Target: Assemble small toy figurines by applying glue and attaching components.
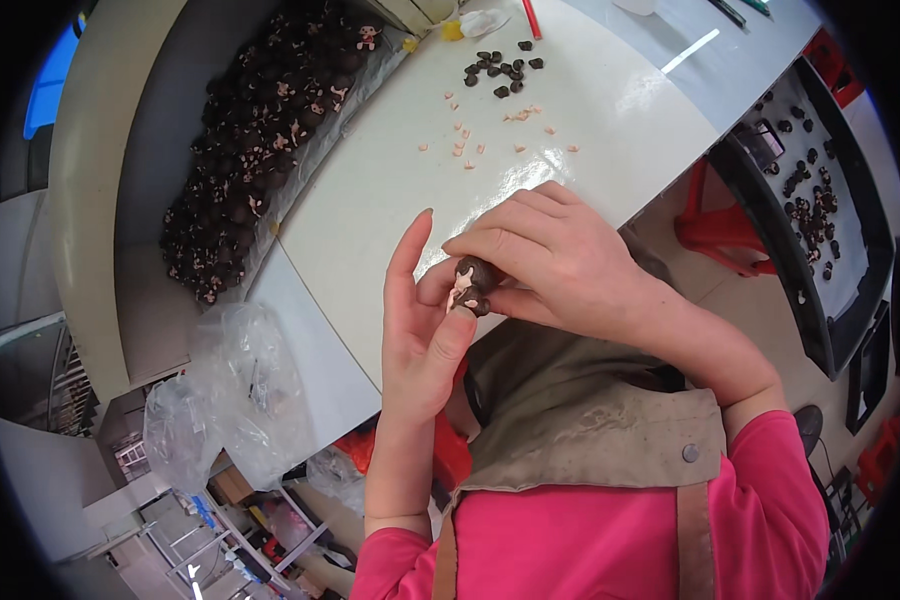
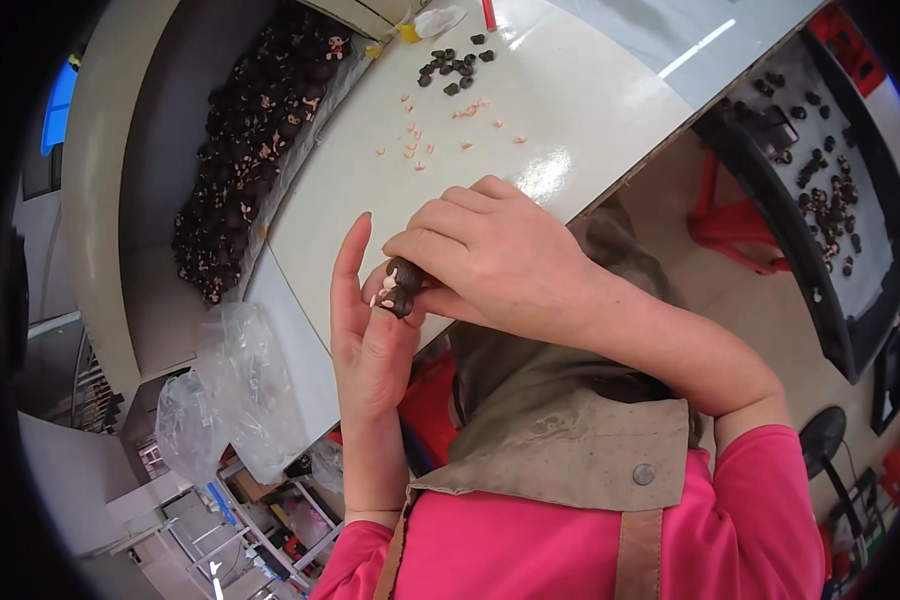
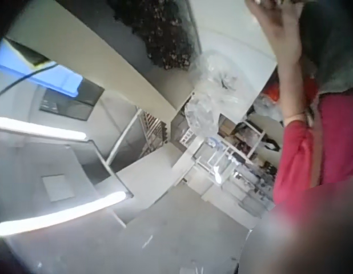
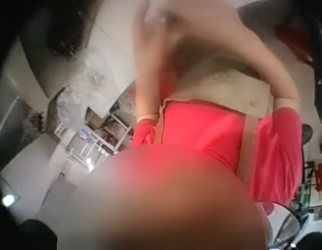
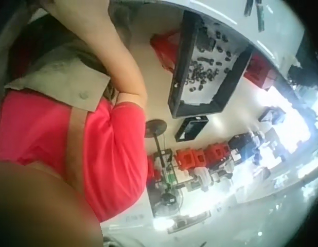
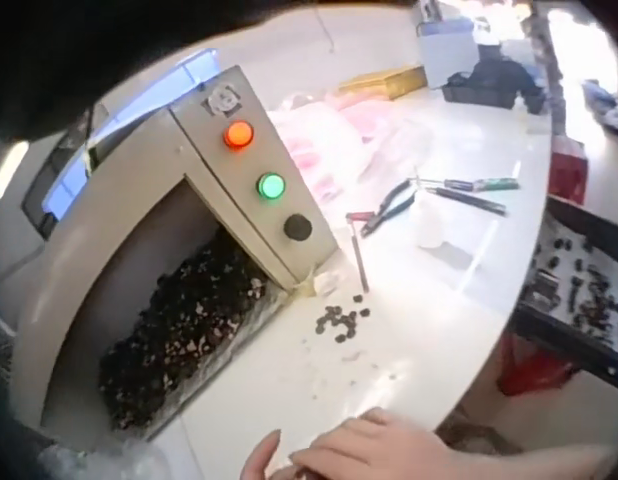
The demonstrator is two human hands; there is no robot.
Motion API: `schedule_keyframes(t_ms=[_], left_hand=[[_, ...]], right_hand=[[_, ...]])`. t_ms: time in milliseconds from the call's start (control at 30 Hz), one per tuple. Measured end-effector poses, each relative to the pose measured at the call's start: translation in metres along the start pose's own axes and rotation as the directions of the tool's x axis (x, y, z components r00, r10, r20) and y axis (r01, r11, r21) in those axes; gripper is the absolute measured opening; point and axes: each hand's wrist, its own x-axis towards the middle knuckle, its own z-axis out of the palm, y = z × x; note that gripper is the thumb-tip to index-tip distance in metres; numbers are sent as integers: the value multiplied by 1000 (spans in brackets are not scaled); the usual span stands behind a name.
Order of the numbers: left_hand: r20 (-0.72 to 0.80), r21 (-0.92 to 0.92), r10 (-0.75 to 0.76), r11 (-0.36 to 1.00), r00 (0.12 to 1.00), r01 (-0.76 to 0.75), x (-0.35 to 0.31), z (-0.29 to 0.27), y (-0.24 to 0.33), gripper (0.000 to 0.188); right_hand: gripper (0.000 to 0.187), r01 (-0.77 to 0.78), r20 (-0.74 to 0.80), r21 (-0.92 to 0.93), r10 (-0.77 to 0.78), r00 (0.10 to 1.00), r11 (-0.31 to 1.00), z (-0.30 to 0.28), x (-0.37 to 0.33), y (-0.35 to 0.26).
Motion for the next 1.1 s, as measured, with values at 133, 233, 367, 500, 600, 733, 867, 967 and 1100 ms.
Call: schedule_keyframes(t_ms=[133, 233, 367, 500, 600, 733, 867, 967, 1100], left_hand=[[-55, 41, -66, 997, 996, 69, 2, 4, 3, 74], [2, 87, -84, 993, 996, 84, 6, 2, 4, 74], [-57, 130, -135, 981, 989, 141, 8, 10, 8, 81], [-26, 100, -171, 980, 985, 173, 10, 7, 6, 67], [-24, 124, -212, 969, 977, 213, 13, 11, 10, 65], [-31, 171, -226, 958, 974, 228, 14, 10, 10, 63], [-28, 154, -231, 960, 972, 233, 14, 9, 10, 61], [-20, 158, -237, 958, 971, 237, 15, 7, 9, 61], [-23, 128, -248, 960, 968, 249, 16, 8, 10, 61]], right_hand=[[50, -3, -60, -14, 2, 998, 1000, 3, -3, 3], [48, -10, -100, -19, 8, 995, 1000, 4, -3, 6], [43, -4, -85, -22, 2, 996, 1000, 3, -5, 9], [40, 8, -73, -40, -11, 997, 999, 3, -8, 15], [39, 30, -101, -40, -34, 994, 999, 6, -9, 18], [39, 28, -79, -47, -32, 996, 999, 4, -8, 19], [39, 25, -70, -43, -28, 997, 999, 3, -7, 19], [39, 21, -70, -49, -25, 997, 999, 6, -9, 19], [39, 20, -71, -47, -24, 997, 999, 5, -9, 19]])
